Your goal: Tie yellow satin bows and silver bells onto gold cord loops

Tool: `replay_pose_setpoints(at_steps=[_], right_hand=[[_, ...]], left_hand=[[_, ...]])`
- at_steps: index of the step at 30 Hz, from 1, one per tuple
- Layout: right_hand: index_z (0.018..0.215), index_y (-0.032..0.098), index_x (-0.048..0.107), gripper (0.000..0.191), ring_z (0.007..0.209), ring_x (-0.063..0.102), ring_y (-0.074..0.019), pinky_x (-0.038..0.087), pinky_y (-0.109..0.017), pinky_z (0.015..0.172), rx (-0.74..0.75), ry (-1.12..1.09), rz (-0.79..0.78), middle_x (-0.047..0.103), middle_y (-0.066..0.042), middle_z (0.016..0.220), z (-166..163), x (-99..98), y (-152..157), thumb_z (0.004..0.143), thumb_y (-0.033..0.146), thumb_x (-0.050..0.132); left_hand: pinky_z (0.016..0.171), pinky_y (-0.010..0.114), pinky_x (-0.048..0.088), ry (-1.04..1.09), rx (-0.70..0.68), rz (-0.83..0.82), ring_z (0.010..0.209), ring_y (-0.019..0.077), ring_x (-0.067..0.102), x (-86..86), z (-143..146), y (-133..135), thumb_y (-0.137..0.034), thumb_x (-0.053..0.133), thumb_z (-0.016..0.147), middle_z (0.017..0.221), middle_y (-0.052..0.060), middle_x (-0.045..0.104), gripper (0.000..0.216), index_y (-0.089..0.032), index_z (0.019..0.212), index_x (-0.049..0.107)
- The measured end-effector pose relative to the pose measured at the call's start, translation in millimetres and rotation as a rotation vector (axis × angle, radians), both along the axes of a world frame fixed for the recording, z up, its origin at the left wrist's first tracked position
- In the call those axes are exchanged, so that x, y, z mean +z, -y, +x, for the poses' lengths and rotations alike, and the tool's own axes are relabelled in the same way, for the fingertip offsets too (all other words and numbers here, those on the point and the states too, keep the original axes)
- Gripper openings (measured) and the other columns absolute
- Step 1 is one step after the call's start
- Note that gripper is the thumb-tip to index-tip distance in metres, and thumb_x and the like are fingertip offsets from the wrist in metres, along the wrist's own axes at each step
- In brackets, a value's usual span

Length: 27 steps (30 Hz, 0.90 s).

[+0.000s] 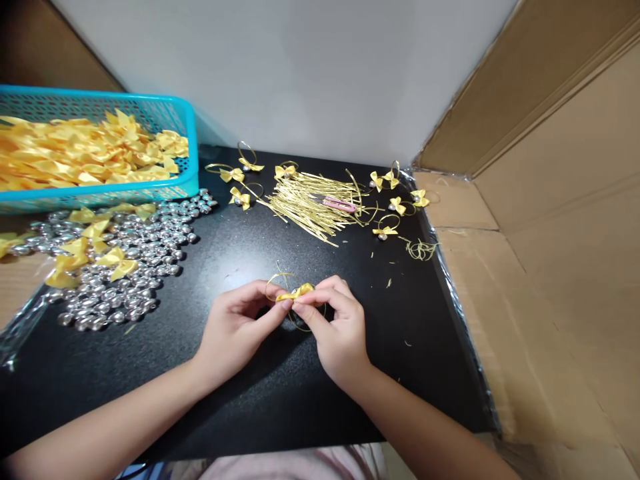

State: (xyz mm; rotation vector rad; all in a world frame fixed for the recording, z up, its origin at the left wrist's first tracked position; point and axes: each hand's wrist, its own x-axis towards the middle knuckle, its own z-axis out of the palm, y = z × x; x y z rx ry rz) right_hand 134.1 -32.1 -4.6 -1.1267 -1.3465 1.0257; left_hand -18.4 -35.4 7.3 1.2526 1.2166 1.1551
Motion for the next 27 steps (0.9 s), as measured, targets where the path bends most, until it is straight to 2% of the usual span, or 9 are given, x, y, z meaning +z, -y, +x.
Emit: replay_pose_setpoints(at_steps=[5, 10, 16, 27], right_hand=[[0.077, 0.025, 0.072, 0.013, 0.072, 0.052, -0.0138, 0.044, -0.029, 0.068, -0.03, 0.044, 0.102, 0.057, 0.001, 0.072, 0.8, 1.3, 2.0, 0.079, 0.013, 0.071], [0.076, 0.024, 0.07, 0.013, 0.078, 0.059, -0.015, 0.051, -0.031, 0.072, -0.024, -0.012, 0.137, 0.062, 0.0, 0.079, 3.5, 5.0, 0.5, 0.079, 0.011, 0.071], [0.081, 0.022, 0.067, 0.01, 0.083, 0.069, -0.0166, 0.059, -0.035, 0.079, 0.009, -0.151, 0.091, 0.072, -0.003, 0.085, 1.6, 7.9, 0.5, 0.085, 0.012, 0.065], [0.082, 0.022, 0.069, 0.009, 0.082, 0.074, -0.018, 0.063, -0.035, 0.081, 0.015, -0.174, 0.035, 0.076, -0.003, 0.084, 0.3, 8.6, 1.8, 0.082, 0.013, 0.069]], left_hand=[[0.056, 0.019, 0.045, -0.014, 0.045, 0.015, 0.058, 0.0092, 0.055, 0.9, 0.8, -0.7, -0.017, 0.068, 0.077, 0.065, 0.0, 0.065, 0.004, -0.015, 0.074, 0.067], [0.056, 0.019, 0.045, -0.017, 0.049, -0.011, 0.058, 0.009, 0.054, 0.0, 0.6, -1.6, -0.018, 0.068, 0.078, 0.065, -0.001, 0.064, 0.005, -0.015, 0.074, 0.066], [0.06, 0.021, 0.047, 0.038, -0.005, -0.037, 0.063, 0.0108, 0.057, 1.3, 0.3, -2.3, -0.023, 0.066, 0.081, 0.07, 0.001, 0.066, 0.008, -0.015, 0.078, 0.067], [0.066, 0.026, 0.05, 0.04, -0.033, -0.043, 0.071, 0.015, 0.063, -2.1, 0.8, -3.0, -0.025, 0.07, 0.079, 0.08, 0.005, 0.071, 0.011, -0.016, 0.086, 0.069]])
